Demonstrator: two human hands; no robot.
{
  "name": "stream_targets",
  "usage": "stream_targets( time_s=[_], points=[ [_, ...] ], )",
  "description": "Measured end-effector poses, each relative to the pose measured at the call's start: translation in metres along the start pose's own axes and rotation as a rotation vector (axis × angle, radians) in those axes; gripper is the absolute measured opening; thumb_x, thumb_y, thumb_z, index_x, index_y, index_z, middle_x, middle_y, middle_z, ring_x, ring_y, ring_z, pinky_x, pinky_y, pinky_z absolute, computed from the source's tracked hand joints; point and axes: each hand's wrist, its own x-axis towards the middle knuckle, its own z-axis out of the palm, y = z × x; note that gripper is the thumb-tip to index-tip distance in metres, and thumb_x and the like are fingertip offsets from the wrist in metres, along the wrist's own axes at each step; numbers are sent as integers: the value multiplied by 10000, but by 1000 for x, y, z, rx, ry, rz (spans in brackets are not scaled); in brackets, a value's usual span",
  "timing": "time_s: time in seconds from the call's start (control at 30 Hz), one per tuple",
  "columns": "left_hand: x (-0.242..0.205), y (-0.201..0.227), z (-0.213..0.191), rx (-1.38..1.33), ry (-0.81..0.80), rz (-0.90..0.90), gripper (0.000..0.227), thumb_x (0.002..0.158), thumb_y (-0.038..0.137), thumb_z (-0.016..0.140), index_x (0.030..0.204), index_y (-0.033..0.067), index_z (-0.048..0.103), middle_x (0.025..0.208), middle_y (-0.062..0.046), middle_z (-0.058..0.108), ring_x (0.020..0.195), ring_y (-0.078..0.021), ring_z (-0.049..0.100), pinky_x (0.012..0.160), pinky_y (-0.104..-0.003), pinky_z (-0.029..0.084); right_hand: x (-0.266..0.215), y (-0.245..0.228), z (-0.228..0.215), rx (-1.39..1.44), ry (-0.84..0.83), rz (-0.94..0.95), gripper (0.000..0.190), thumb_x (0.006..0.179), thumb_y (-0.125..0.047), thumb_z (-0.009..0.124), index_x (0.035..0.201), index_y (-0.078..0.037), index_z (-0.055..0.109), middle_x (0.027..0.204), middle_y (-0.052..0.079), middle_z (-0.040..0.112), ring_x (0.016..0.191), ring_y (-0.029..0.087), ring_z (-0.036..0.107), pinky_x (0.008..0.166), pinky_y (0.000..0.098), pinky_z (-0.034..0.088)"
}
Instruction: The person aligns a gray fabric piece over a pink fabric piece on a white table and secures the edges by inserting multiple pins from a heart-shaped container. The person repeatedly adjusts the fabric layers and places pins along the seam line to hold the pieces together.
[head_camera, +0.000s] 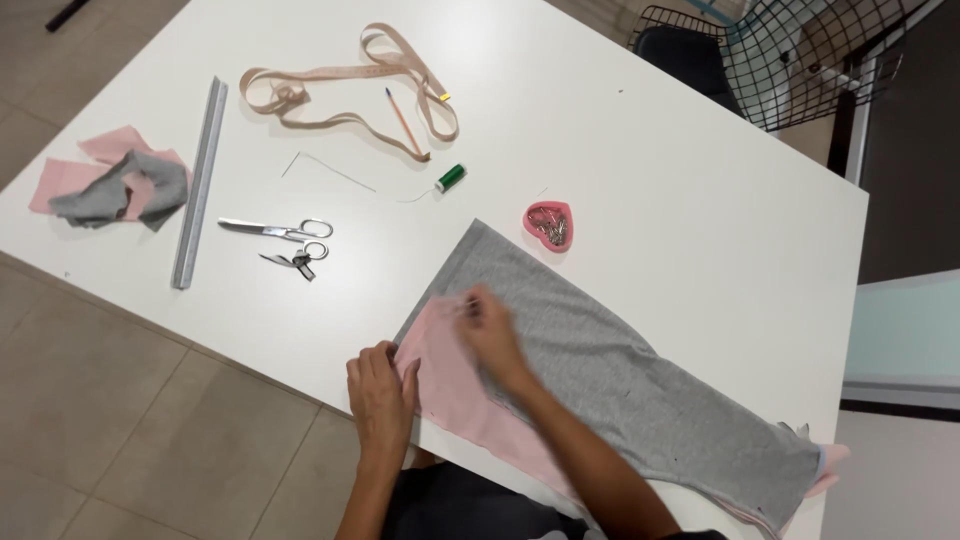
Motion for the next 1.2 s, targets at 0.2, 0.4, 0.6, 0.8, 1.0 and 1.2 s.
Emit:
stream_targets(
  time_s=[0.2,0.4,0.6,0.8,1.0,1.2],
  points=[
    [3,-4,17,82,-38,-101,300,1026,390,754,1131,118,681,1022,-50,724,952,-278,606,795,-425,478,12,40,-140,-54,340,90,125,1030,-219,683,953,-175,595,840,-38,553,802,105,527,745,285,446],
    [4,10,9,16,0,-1,131,1037,238,752,1043,142,663,1034,-29,680,927,-255,580,798,-417,452,51,12,-89,-53,-70,-547,520,1156,-479,489,1323,-46,724,1415,172,686,1328,348,665,1172,508,494],
    [0,19,-4,-70,44,127,182,1015,52,728,1182,99,672,1086,-63,718,915,-279,625,822,-419,470,116,-10,-41,-533,-850,-845,367,1038,-122,613,1396,-193,647,1374,22,675,1343,331,518,1076,493,353],
    [8,22,-11,-304,60,-48,133,1065,84,683,1181,30,648,1020,-122,696,907,-252,689,778,-391,579,180,4,-61,-978,-848,-879,199,861,-344,853,1013,-258,760,1042,-45,739,1103,249,640,1123,662,285],
    [16,3,3,-249,-66,-249,109,1106,167,621,1121,63,651,908,-74,692,779,-221,644,676,-399,528,201,-8,-79,-983,-822,-693,14,960,-169,722,963,-179,714,911,-47,726,1117,252,600,1156,659,275],
    [25,3,-5,-252,-110,-241,116,1108,161,619,1039,68,621,872,-70,644,738,-215,603,658,-403,500,200,9,-72,-828,-717,-584,168,1041,-323,704,963,-182,656,992,-59,736,1108,236,555,1103,520,290]
  ],
)
